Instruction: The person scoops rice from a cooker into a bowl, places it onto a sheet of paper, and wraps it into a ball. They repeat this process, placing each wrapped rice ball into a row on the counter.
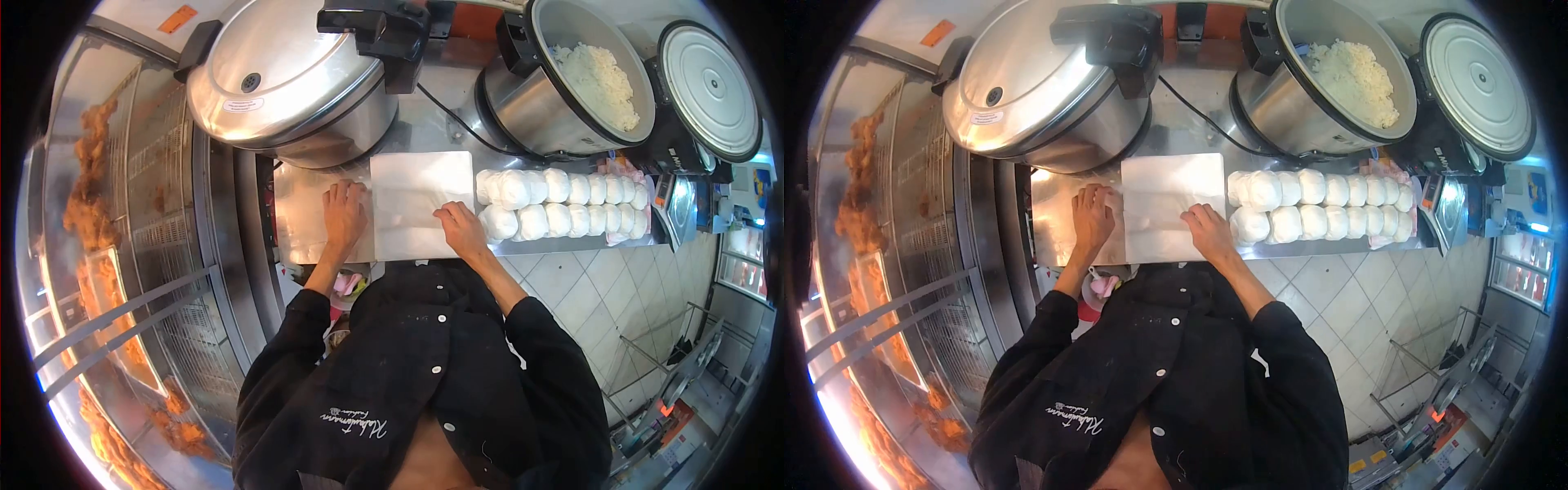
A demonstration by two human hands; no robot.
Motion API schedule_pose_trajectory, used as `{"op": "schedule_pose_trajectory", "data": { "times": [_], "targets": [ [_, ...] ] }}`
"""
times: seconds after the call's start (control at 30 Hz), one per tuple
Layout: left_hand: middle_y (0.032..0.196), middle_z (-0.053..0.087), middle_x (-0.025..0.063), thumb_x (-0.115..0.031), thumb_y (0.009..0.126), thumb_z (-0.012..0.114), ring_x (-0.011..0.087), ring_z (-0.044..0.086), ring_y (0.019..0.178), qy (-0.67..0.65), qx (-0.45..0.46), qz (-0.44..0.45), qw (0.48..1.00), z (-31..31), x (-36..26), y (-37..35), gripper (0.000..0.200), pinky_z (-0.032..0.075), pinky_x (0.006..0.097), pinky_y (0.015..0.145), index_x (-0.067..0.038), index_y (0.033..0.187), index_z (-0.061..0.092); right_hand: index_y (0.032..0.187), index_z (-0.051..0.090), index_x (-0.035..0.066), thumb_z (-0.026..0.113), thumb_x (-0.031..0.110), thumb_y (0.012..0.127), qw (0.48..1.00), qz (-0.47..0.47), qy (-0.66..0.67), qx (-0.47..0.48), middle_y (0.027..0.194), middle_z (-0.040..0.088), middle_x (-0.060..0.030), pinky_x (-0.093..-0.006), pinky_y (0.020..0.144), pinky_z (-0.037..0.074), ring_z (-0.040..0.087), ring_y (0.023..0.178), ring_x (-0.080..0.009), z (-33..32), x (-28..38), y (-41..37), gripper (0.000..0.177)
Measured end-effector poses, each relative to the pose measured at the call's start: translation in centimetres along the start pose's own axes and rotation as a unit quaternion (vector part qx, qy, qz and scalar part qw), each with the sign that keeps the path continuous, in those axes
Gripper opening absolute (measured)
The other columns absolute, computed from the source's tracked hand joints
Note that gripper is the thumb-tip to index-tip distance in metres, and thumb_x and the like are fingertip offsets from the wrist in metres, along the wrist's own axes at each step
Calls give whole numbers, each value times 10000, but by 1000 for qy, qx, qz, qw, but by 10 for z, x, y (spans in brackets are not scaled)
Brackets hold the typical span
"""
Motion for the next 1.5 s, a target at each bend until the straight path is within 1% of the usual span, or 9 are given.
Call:
{"op": "schedule_pose_trajectory", "data": {
  "times": [0.03, 0.13, 0.37, 0.47, 0.6, 0.8, 0.97, 1.3, 1.5],
  "targets": [
    [1189, 622, 96, -31, 782, 706, 284, 601, 1128, 8, -107, 39, 993, -22, -15, -1, 446, 458, 444, 1007, -116, 1214, 633, 1011, 686, 86, 635, 47, 834, 1000, -11, -4, 1, 999, 598, -42, -403, 774, 564, 624, 950, -253, 1, 2, 0, 188],
    [1225, 611, 94, -87, 810, 726, 287, 582, 1173, -129, -46, 184, 973, -36, -75, 1, 427, 434, 469, 1070, -109, 1229, 646, 968, 702, 64, 656, 19, 826, 999, -29, -13, -18, 962, 612, -49, -375, 732, 566, 636, 889, -251, -2, 9, 4, 156],
    [1011, 684, 86, -74, 871, 621, 294, 670, 1037, -81, 11, 214, 973, 46, -71, -4, 265, 458, 468, 1087, -91, 1121, 708, 1024, 692, 91, 644, 93, 858, 995, 17, -100, 18, 1042, 642, -51, -417, 869, 505, 620, 1009, -263, -19, 4, 18, 173],
    [949, 679, 93, -66, 840, 663, 311, 687, 951, -95, -5, 243, 965, 42, -71, -8, 235, 500, 484, 1045, -82, 1069, 713, 1038, 730, 82, 671, 100, 839, 948, 67, -248, 190, 998, 696, -66, -421, 912, 440, 611, 1054, -242, -30, -25, 29, 208],
    [930, 667, 91, -65, 827, 657, 309, 683, 931, -102, -8, 256, 961, 42, -71, -9, 260, 505, 482, 1041, -80, 1081, 713, 1021, 724, 57, 668, 71, 824, 930, 53, -292, 216, 993, 680, -76, -419, 906, 439, 607, 1047, -256, -67, -20, 42, 205],
    [962, 660, 91, -70, 819, 692, 301, 672, 974, -92, 0, 288, 953, 42, -70, -8, 277, 527, 457, 1006, -77, 1095, 709, 1057, 699, 49, 645, 63, 843, 970, -22, -117, 213, 1100, 650, -114, -418, 911, 468, 607, 1052, -292, -32, 8, 28, 221],
    [1010, 664, 105, -93, 852, 741, 328, 662, 1027, -293, 80, 129, 944, 35, -56, -15, 346, 537, 423, 969, -78, 1187, 655, 1120, 664, 63, 681, 104, 867, 985, 52, -41, 160, 1073, 636, -122, -473, 922, 510, 613, 1087, -315, 1, 5, -25, 257],
    [1007, 727, 134, -142, 877, 748, 340, 677, 1048, -202, 122, 137, 962, 62, -15, -10, 250, 535, 414, 946, -79, 1113, 695, 981, 699, 54, 673, 63, 882, 992, 101, -17, 75, 972, 665, -107, -470, 861, 532, 629, 1051, -352, 21, -37, -34, 102],
    [991, 722, 121, -254, 765, 860, 302, 683, 994, -205, 285, -138, 926, 75, -13, 14, 378, 507, 429, 921, -111, 1084, 715, 978, 705, 60, 747, 95, 865, 938, 316, 38, 134, 1004, 681, -107, -499, 839, 537, 668, 1005, -389, 1, -30, 9, 126]
  ]
}}
Point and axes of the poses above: each hand's wrist, its own y-axis towards the middle knuckle, its own z-axis out of the palm, x = y × z, the point moved 5 cm from there along y, towards the middle knuckle
